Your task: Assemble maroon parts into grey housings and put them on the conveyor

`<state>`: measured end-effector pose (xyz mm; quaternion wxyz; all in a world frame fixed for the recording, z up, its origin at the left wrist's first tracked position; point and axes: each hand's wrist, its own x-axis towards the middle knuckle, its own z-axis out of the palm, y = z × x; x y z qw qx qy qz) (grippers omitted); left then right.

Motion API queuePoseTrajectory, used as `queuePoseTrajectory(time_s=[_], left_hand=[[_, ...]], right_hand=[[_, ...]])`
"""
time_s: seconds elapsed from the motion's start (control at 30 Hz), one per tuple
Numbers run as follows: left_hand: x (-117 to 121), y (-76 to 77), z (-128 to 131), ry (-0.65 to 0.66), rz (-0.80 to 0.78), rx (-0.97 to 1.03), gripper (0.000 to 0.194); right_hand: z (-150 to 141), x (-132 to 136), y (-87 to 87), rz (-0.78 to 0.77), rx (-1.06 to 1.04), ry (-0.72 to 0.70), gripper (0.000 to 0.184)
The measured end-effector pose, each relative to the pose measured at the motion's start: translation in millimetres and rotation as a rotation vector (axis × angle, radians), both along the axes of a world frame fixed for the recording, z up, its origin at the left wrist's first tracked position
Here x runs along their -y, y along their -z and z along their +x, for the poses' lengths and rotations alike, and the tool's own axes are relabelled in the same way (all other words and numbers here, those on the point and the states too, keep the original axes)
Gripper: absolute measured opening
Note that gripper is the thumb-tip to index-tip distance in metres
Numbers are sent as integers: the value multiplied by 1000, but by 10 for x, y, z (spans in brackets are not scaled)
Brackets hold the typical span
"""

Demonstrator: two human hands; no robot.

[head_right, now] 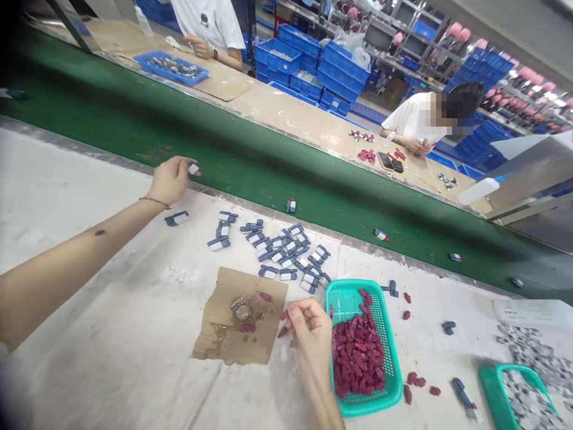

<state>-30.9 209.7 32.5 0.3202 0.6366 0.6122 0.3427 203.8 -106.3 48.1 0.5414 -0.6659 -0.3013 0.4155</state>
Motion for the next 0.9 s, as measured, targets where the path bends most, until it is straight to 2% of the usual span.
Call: queuePoseTrajectory(time_s=[0.07,0.17,0.3,0.4,0.5,0.6,0.77,0.9], left_hand=[[222,-4,101,29,-103,129,29],[697,11,201,161,-268,297,25],[1372,29,240,293,-446,512,38],[1711,43,238,322,-530,638,40],[1873,75,243,321,-518,631,38],[1935,140,262,313,-531,650,39],[1996,259,301,316,-590,745,40],[2028,290,303,340,-614,792,38]], right_hand=[[-106,-68,65,-20,-23,-34,32],[-228,-153,196,1,51,-145,27],[-341,-237,372,83,366,-352,15],[-377,-285,453,185,571,-522,18],[-382,-310,472,238,687,-649,24],[-379,-315,450,207,737,-702,24],[-390,-325,431,186,819,-727,23],[-403,-322,444,164,871,-737,22]])
